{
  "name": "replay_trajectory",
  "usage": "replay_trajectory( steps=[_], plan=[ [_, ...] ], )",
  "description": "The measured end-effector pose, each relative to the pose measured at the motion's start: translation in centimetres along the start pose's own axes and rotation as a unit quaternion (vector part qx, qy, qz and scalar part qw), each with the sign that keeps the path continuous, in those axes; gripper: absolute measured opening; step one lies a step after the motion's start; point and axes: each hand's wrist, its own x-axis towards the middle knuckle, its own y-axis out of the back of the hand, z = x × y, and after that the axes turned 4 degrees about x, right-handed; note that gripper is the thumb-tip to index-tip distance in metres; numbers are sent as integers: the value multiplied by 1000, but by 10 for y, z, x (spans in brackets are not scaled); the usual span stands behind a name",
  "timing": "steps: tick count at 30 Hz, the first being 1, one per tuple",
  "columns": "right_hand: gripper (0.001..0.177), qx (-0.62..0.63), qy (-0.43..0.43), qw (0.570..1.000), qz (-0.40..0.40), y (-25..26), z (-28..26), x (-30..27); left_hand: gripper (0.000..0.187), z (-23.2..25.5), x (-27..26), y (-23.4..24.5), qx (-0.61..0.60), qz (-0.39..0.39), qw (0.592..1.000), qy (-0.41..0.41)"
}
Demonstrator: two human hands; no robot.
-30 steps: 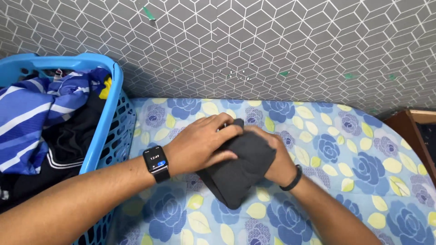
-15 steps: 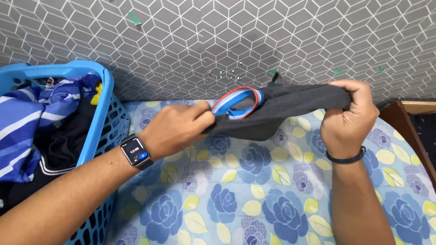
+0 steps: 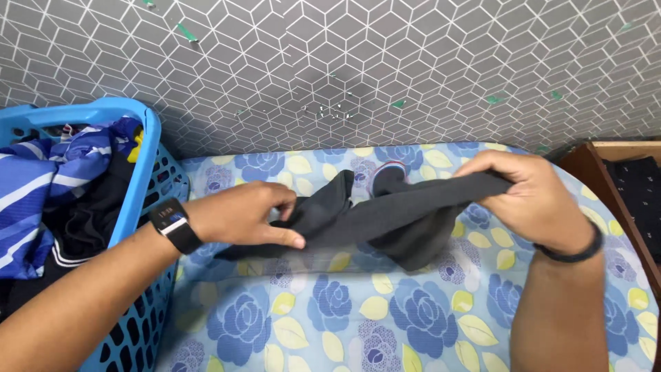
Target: The person removes a dark gray t-shirt from a blue laundry basket, lays it on a floral table, and folds it neatly by hand. The folded shirt is then placed into a wooden drawer.
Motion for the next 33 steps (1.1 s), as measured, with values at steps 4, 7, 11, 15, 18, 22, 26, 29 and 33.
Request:
replay_trajectory(
  steps=[4, 7, 11, 15, 18, 22, 26, 29, 33],
  plan=[
    [12, 34, 72, 996, 35, -33, -10, 4, 69, 41, 16, -16, 4, 190, 958, -213],
    [17, 2, 156, 987, 36, -52, -26, 8, 52, 80, 28, -11, -63, 211, 936, -274],
    [26, -22, 227, 960, 162, -43, -28, 4, 38, 82, 64, -24, -67, 187, 943, -267],
    [28, -173, 303, 881, 320, 0, -23, -7, 28, 48, 90, -24, 4, 172, 963, -208],
    [25, -226, 277, 858, 369, 38, -10, -15, 29, 51, 75, 26, 27, 65, 997, -16],
    [5, -235, 189, 886, 351, 89, 43, -12, 30, 37, 67, 68, 85, 145, 985, -50],
    [42, -118, 149, 913, 361, 91, 29, -1, 7, 55, 38, 89, 28, 383, 913, -134],
    [42, -112, 166, 931, 304, 89, 24, -5, 11, 64, 16, 88, -17, 480, 862, -163],
    [48, 171, 41, 939, 294, 79, 33, -3, 23, 51, 14, 67, 84, 519, 850, -27]
  ],
)
